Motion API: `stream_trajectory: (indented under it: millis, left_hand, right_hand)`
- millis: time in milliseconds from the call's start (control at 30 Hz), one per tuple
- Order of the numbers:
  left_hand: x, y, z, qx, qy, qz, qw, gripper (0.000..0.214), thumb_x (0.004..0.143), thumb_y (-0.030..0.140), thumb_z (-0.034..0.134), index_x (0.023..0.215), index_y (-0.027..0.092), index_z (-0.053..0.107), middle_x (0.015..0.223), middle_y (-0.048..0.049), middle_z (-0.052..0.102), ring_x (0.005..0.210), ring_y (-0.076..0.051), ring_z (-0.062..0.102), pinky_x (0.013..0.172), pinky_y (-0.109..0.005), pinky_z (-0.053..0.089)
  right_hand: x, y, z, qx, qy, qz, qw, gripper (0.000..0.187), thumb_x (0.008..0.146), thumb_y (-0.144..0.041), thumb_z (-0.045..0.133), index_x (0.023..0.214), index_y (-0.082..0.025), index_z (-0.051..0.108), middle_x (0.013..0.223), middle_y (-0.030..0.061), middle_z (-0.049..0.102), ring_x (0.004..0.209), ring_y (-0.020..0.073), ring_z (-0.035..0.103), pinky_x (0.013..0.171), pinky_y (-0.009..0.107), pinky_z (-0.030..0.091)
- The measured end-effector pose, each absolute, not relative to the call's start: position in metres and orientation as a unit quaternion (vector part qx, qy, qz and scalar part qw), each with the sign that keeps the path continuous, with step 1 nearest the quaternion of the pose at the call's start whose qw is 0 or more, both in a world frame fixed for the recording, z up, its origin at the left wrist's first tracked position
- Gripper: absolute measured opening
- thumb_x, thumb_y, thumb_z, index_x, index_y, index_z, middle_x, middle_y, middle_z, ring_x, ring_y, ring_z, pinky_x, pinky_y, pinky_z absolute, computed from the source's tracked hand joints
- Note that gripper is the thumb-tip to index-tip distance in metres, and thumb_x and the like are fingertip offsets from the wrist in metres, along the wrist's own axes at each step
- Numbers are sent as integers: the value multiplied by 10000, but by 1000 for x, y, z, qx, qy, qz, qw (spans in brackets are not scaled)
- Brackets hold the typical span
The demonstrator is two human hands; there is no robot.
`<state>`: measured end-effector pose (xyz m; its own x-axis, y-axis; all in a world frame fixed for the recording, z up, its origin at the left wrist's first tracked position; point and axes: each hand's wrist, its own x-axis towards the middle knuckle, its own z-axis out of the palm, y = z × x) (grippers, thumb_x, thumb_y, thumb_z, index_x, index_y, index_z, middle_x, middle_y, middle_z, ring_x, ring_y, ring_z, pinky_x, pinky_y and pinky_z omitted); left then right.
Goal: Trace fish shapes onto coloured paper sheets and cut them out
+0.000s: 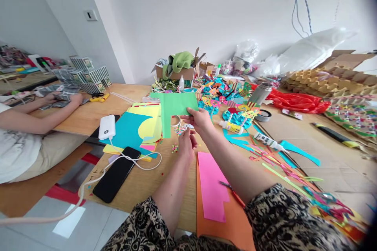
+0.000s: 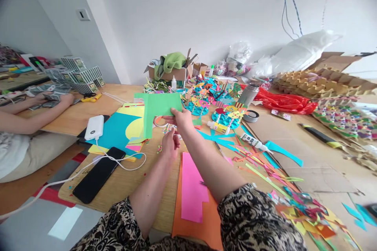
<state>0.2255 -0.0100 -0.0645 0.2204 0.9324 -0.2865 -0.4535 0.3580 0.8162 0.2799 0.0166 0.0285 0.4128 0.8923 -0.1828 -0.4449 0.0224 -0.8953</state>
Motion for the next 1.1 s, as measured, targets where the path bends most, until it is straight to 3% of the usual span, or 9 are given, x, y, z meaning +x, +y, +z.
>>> stream_trajectory:
  millis: [133,367,533,667,800,900,967,1100]
  left_hand:
    - [223,-6,-63,278,414,485,718,385,795,540,558,678,176,512,358,77,384,290,-57,306,349,-198,136]
    - [224,-8,-61,272,403,487,726,398,807,561,543,677,188,491,366,96,361,287,-50,285,341,-194,151]
    - [222,-12,-57,302,379,468,739,465,804,625,533,669,180,530,360,72,403,285,-55,323,329,-186,154]
    - [226,-24,-48,377,339,371,778,588,738,711,560,718,129,640,423,-15,539,316,-102,457,330,-201,245]
    - [234,-45,-50,495,262,249,790,458,629,569,766,707,128,671,541,-50,630,413,-134,563,376,-210,340]
    - [237,-50,-56,502,264,255,783,325,543,355,867,600,136,634,496,-8,591,404,-114,531,388,-208,352]
    - [235,-45,-57,485,281,280,780,306,536,319,864,590,146,618,486,12,578,388,-104,511,376,-206,346]
    - [226,-30,-52,433,325,349,765,304,555,336,830,657,168,599,511,41,591,369,-90,508,334,-185,319]
  right_hand:
    - [298,7,53,-486,-229,510,672,145,849,-20,566,779,-133,508,524,-31,585,470,157,668,435,221,564]
    - [388,-92,77,-522,-234,417,706,97,856,-21,559,817,-110,563,596,-6,630,463,142,668,351,163,508]
    - [409,-172,40,-564,-158,377,717,67,822,-56,624,809,-110,587,563,-1,632,442,148,658,343,165,512]
    - [395,-208,0,-565,-110,388,720,114,771,-49,669,805,-122,587,580,6,646,442,165,662,329,185,513]
    - [372,-218,-24,-564,-67,398,720,145,741,-101,709,802,-138,583,637,1,659,470,166,673,347,197,519]
    - [365,-225,-34,-594,-153,415,672,196,776,-293,710,856,-154,596,705,31,681,539,180,685,408,240,540]
    - [365,-235,-41,-664,-256,361,603,268,786,-388,687,922,-167,620,757,51,693,585,190,678,459,274,541]
    - [367,-256,-57,-773,-480,157,383,182,824,-288,640,995,-233,672,883,63,691,797,227,644,718,379,540]
